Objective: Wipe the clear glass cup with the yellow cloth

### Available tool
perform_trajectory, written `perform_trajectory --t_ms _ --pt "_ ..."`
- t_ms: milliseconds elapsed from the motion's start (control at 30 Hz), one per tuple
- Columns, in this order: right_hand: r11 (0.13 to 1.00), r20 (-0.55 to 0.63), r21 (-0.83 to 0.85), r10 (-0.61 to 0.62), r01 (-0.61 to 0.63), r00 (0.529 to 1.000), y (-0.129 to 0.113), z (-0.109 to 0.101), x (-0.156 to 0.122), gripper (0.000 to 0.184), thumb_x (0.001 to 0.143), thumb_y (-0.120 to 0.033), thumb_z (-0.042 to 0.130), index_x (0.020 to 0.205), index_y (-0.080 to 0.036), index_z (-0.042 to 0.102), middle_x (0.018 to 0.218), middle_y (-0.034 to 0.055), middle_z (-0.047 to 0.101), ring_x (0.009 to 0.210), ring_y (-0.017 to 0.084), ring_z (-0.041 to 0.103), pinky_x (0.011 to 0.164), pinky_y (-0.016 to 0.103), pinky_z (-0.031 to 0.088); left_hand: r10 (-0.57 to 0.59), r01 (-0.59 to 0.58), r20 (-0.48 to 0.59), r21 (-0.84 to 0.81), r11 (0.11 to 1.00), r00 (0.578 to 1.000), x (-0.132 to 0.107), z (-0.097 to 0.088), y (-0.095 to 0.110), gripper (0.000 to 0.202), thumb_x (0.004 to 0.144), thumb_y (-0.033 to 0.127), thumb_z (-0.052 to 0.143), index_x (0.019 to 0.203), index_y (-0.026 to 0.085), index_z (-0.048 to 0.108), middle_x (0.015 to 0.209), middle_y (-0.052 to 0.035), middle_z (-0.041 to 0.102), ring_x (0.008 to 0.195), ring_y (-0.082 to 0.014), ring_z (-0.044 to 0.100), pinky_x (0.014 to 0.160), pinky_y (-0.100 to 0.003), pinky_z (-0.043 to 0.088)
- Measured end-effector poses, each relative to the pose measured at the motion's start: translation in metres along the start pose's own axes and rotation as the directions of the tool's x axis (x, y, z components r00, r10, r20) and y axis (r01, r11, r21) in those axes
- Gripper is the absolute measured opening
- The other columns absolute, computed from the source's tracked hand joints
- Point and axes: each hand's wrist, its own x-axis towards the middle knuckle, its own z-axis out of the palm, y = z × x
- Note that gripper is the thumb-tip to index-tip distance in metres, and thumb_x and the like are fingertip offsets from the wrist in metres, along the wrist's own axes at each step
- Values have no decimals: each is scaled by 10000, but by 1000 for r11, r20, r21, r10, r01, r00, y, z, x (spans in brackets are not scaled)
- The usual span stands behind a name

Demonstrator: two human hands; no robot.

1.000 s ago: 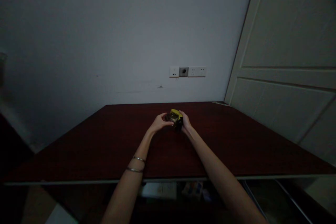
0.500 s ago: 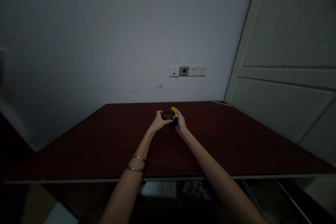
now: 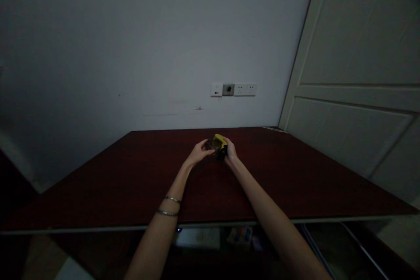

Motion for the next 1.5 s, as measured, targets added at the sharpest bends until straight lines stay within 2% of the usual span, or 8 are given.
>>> perform_trajectory --t_ms 167,467,600,700,933,1033,1233,1500 --pt "984 -13 61 167 -166 986 1 4 -5 301 769 -387 439 762 -170 646 660 17 677 586 163 602 578 287 488 49 -47 -54 30 998 997 2 -2 -2 508 568 160 722 1039 110 539 1090 -107 597 997 -203 558 932 -378 393" --pt "994 -60 107 0 6 998 12 11 -12 267 727 -372 501 869 -188 632 762 -13 675 707 134 608 654 237 478 119 -85 -249 142 986 961 5 3 -15 624 530 197 755 1052 135 419 997 -93 563 902 -179 571 843 -357 437" --pt "990 -57 139 -10 17 998 9 16 -16 248 720 -347 510 865 -188 634 793 -7 681 730 138 613 697 248 481 151 -91 -311 202 975 938 2 10 -13 676 527 244 755 1088 132 394 1078 -117 516 1015 -207 517 917 -366 379" --pt "992 -52 127 8 -1 999 5 16 -15 223 724 -321 502 842 -189 637 773 -3 685 723 146 617 700 258 484 154 -100 -267 205 974 951 -1 15 -9 660 575 252 721 1125 119 383 1137 -132 494 1076 -215 477 965 -358 334" --pt "993 -76 49 112 -109 991 -8 1 -3 219 743 -323 465 770 -186 633 643 -3 668 584 154 594 595 274 482 14 -14 -46 -9 1000 999 -1 13 -2 503 680 210 619 1145 128 445 1168 -89 537 1104 -214 480 991 -370 321" --pt "989 -77 57 140 -136 987 -12 -2 -3 237 750 -328 452 744 -178 635 628 1 666 559 156 586 578 281 479 9 -10 -33 -42 999 999 -2 13 0 509 662 221 651 1130 119 478 1186 -97 540 1107 -221 489 996 -386 322" --pt "997 -99 25 80 -78 992 -6 1 -4 256 735 -360 469 780 -172 637 631 -9 667 543 140 573 547 256 463 53 -63 -130 -76 995 990 2 15 -5 574 551 185 738 1062 85 499 1134 -142 563 1054 -221 529 976 -388 351" --pt "997 -93 72 -20 27 995 12 8 -12 262 712 -350 496 849 -179 640 710 -24 676 647 120 601 623 221 464 74 -48 -333 86 995 940 6 10 -17 618 529 299 770 1024 118 448 1002 -121 577 935 -192 566 892 -381 399"
